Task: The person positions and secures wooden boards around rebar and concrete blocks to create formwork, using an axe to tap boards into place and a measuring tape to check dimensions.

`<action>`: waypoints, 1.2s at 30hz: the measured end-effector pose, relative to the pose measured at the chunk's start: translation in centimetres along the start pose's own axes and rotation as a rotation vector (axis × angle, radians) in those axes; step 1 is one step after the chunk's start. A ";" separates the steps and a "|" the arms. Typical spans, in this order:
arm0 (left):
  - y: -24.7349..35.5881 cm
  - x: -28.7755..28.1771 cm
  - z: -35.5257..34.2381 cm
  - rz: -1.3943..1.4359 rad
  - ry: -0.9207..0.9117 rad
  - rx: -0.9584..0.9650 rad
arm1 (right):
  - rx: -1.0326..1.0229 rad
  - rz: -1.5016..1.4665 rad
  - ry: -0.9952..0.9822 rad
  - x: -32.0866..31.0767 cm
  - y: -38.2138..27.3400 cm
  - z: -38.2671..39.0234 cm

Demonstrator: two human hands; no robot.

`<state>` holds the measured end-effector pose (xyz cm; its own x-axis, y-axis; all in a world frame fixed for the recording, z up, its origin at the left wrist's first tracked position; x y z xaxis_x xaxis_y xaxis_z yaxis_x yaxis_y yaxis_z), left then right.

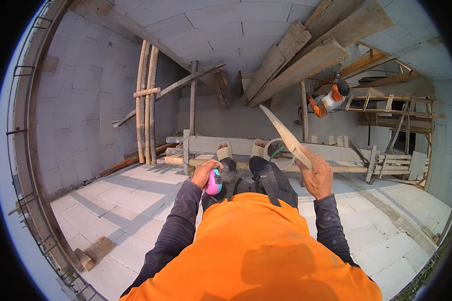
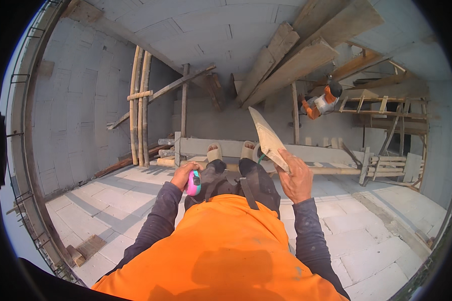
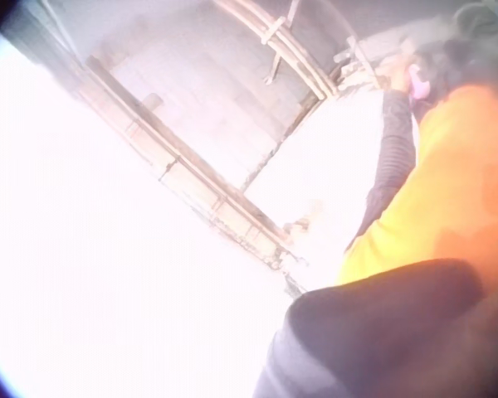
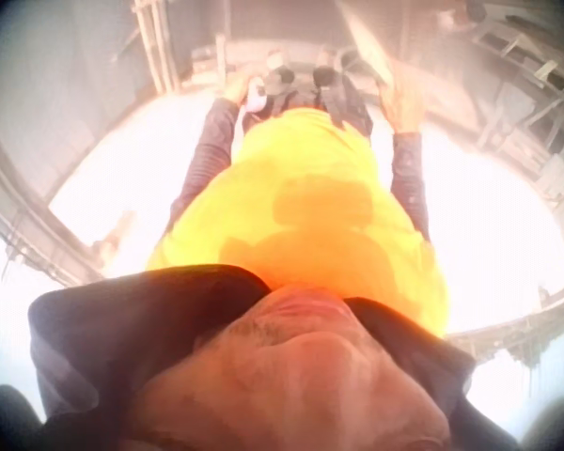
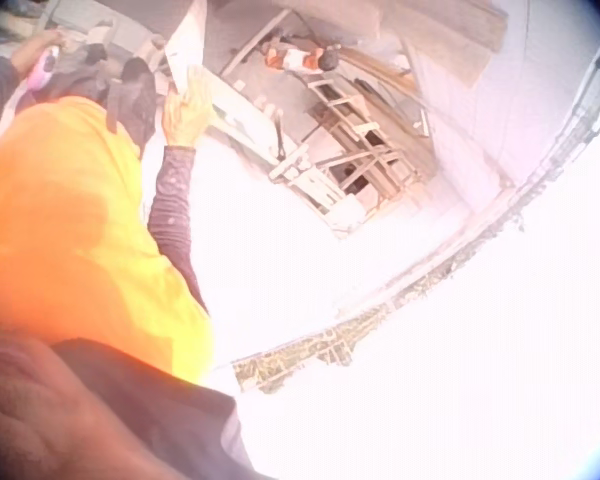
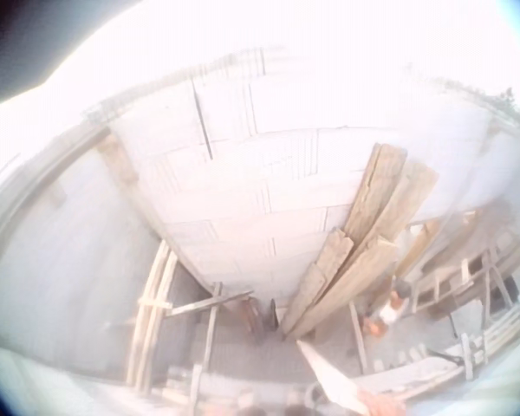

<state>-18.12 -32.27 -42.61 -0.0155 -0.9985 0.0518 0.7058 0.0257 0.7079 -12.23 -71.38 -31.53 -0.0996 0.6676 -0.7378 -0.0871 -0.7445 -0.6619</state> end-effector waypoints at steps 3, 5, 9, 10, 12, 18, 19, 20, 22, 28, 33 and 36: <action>3.2 2.0 -0.1 0.095 -0.137 -0.142 | -0.235 0.091 -0.168 1.3 -1.8 -0.2; 4.4 3.3 -0.9 0.037 -0.162 -0.146 | -0.315 0.164 -0.281 1.8 -2.7 -0.6; 4.8 4.7 -1.9 -0.025 -0.183 -0.193 | -0.430 0.239 -0.465 3.8 -4.9 -0.8; 3.5 4.5 -2.8 0.015 -0.142 -0.232 | -0.455 0.249 -0.503 4.5 -5.4 -0.8; 1.5 4.2 -3.0 0.210 -0.036 -0.279 | -0.492 0.234 -0.552 6.1 -6.3 -0.7; -4.5 1.3 -3.0 0.625 0.007 -0.359 | -0.519 0.135 -0.597 10.7 -7.9 -0.4; -4.9 1.0 -2.9 0.645 0.022 -0.363 | -0.488 0.112 -0.619 11.3 -8.0 -0.3; -5.2 0.7 -2.8 0.664 0.037 -0.368 | -0.456 0.089 -0.641 11.9 -8.0 -0.1; -5.6 0.5 -2.7 0.689 0.080 -0.378 | -0.412 0.052 -0.658 12.6 -8.0 0.1; -5.7 -0.7 -2.8 0.662 0.164 -0.322 | -0.283 -0.038 -0.614 14.1 -8.1 -0.4; -2.5 -2.6 -1.8 0.567 0.168 -0.300 | -0.108 -0.056 -0.525 14.2 -6.3 -1.1; -3.5 -4.8 -1.3 0.520 0.215 -0.267 | 0.073 -0.050 -0.479 14.2 -4.6 -1.3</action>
<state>-19.58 -27.61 -46.24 0.5013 -0.8464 0.1796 0.7357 0.5262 0.4264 -11.93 -58.44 -39.11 -0.5367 0.6394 -0.5506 -0.1712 -0.7215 -0.6709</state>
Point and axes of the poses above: each hand's wrist, its own z-axis away from the middle knuckle, its own x-axis out of the palm, y = z × x, the point moved 1 cm from there along -z, towards the middle knuckle, and after that the axes turned 6 degrees about x, right-handed, at the moved point
